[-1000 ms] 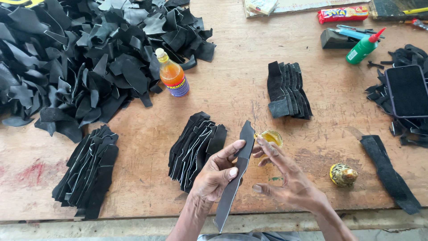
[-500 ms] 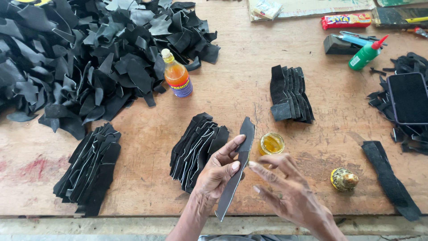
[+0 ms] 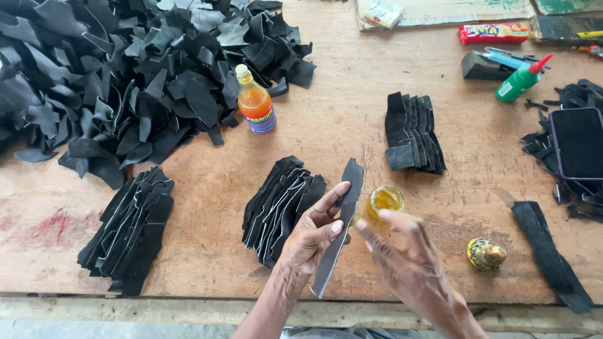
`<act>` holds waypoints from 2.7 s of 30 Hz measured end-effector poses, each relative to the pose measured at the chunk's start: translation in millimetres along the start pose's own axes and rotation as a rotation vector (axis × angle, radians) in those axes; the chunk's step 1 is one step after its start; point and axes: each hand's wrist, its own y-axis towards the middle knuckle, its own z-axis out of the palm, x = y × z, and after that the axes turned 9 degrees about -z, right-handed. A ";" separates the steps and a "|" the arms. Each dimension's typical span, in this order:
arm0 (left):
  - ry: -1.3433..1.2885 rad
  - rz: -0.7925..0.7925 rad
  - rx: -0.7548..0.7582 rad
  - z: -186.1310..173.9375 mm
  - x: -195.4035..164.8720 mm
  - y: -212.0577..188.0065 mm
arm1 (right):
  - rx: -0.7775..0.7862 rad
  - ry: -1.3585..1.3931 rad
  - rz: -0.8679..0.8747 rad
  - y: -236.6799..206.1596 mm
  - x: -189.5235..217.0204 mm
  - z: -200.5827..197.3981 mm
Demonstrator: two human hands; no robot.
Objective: The person repeatedly picks up black rubber pieces from a stack, applies a yellow viscous substance from a small glass jar to one side of each piece, and places the treated piece onto a separate stack. The process is repeated for multiple pieces.
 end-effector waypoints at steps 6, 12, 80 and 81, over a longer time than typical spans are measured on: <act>0.002 -0.017 -0.034 1.3 -0.5 -1.7 | 0.035 -0.064 -0.024 3.2 3.7 -4.2; -0.031 -0.018 -0.016 -0.5 0.3 -2.8 | 0.070 -0.094 -0.024 9.4 8.4 -8.4; 0.583 0.179 -0.209 -26.3 -6.5 -2.0 | -0.114 -0.065 0.222 34.3 -28.5 -103.9; 0.544 0.167 -0.200 -25.7 -6.4 -2.1 | -0.257 0.069 0.246 28.5 -23.9 -102.6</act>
